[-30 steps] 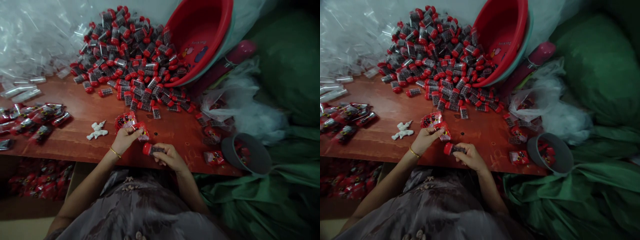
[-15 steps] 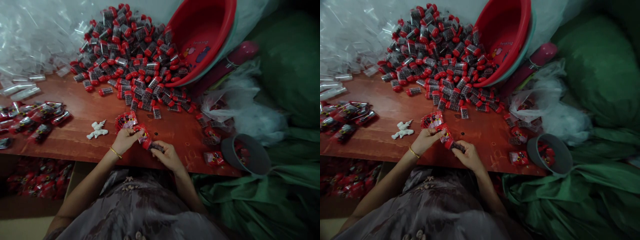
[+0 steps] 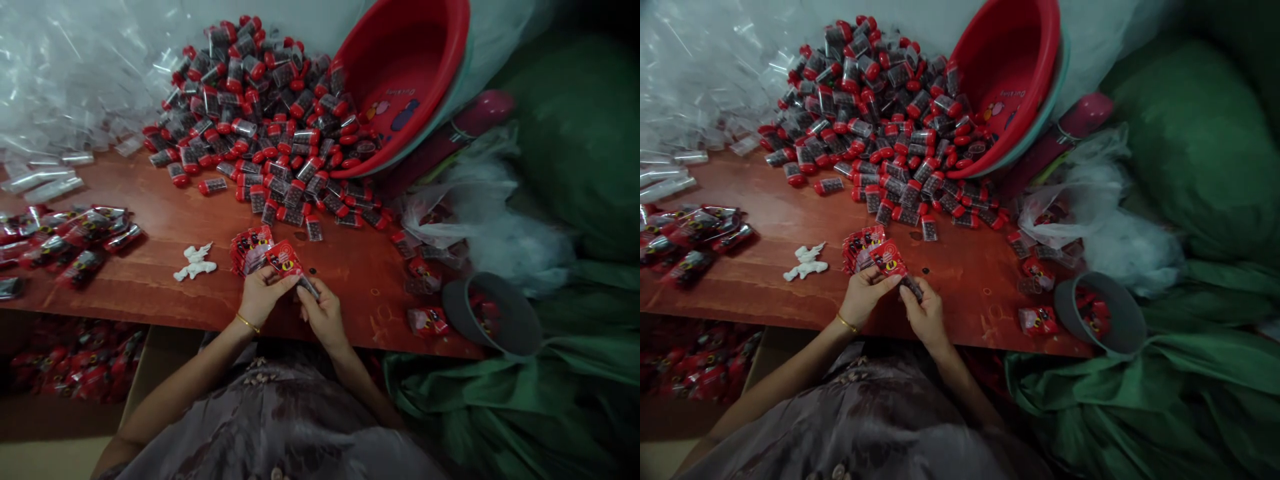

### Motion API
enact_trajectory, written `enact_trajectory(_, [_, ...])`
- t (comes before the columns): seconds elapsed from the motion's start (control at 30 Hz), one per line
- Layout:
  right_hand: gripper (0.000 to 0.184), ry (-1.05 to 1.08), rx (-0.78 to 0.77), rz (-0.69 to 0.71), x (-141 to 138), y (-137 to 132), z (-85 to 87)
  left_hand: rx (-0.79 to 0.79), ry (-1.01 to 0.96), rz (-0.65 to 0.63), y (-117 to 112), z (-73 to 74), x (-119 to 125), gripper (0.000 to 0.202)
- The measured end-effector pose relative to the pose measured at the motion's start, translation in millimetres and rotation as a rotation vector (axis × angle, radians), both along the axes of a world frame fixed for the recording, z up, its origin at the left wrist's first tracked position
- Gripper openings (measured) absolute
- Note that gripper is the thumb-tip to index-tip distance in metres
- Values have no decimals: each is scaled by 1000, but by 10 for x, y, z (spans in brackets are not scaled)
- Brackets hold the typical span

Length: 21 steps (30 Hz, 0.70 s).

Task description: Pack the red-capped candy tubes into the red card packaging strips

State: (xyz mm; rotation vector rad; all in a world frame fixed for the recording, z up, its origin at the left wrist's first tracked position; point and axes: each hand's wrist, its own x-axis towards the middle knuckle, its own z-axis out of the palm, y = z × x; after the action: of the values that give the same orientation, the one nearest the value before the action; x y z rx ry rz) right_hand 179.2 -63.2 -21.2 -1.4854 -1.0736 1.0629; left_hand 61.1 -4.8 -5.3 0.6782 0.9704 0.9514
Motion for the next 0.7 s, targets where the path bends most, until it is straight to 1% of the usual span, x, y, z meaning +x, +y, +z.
enact_trajectory(0.03, [26, -6, 1, 3, -2, 8, -5, 0, -13, 15, -18, -17, 14, 37])
enact_trajectory(0.1, [26, 16, -13, 54, 10, 30, -3, -12, -38, 15, -29, -40, 29, 35])
enact_trajectory(0.17, [28, 55, -30, 110, 27, 54, 5, -24, -56, -26, -6, -39, 24, 32])
enact_trajectory(0.23, [28, 102, -36, 136, 28, 71, 8, -19, -58, -61, 43, -13, 4, 28])
enact_trajectory(0.27, [29, 127, -33, 145, 21, 72, 6, -13, -55, -57, 68, 7, -9, 27])
enact_trajectory(0.33, [30, 171, -22, 162, -3, 63, 2, 0, -44, -1, 104, 45, -30, 25])
enact_trajectory(0.37, [29, 180, -13, 160, -16, 54, 2, 5, -40, 24, 109, 58, -34, 26])
enact_trajectory(0.4, [28, 175, -4, 148, -28, 45, 7, 8, -44, 23, 104, 66, -31, 27])
enact_trajectory(0.43, [26, 160, 5, 126, -38, 38, 16, 8, -53, -4, 91, 68, -22, 29])
enact_trajectory(0.5, [25, 124, 17, 72, -45, 44, 42, 2, -91, -100, 52, 56, 7, 33])
enact_trajectory(0.57, [25, 116, 11, 47, -33, 85, 62, -14, -132, -170, 20, 35, 30, 37])
enact_trajectory(0.63, [26, 123, -9, 47, -9, 156, 60, -42, -160, -175, 11, 18, 18, 37])
enact_trajectory(0.7, [30, 87, -1, 5, 12, 241, 34, -84, -186, -167, 18, 8, -32, 36])
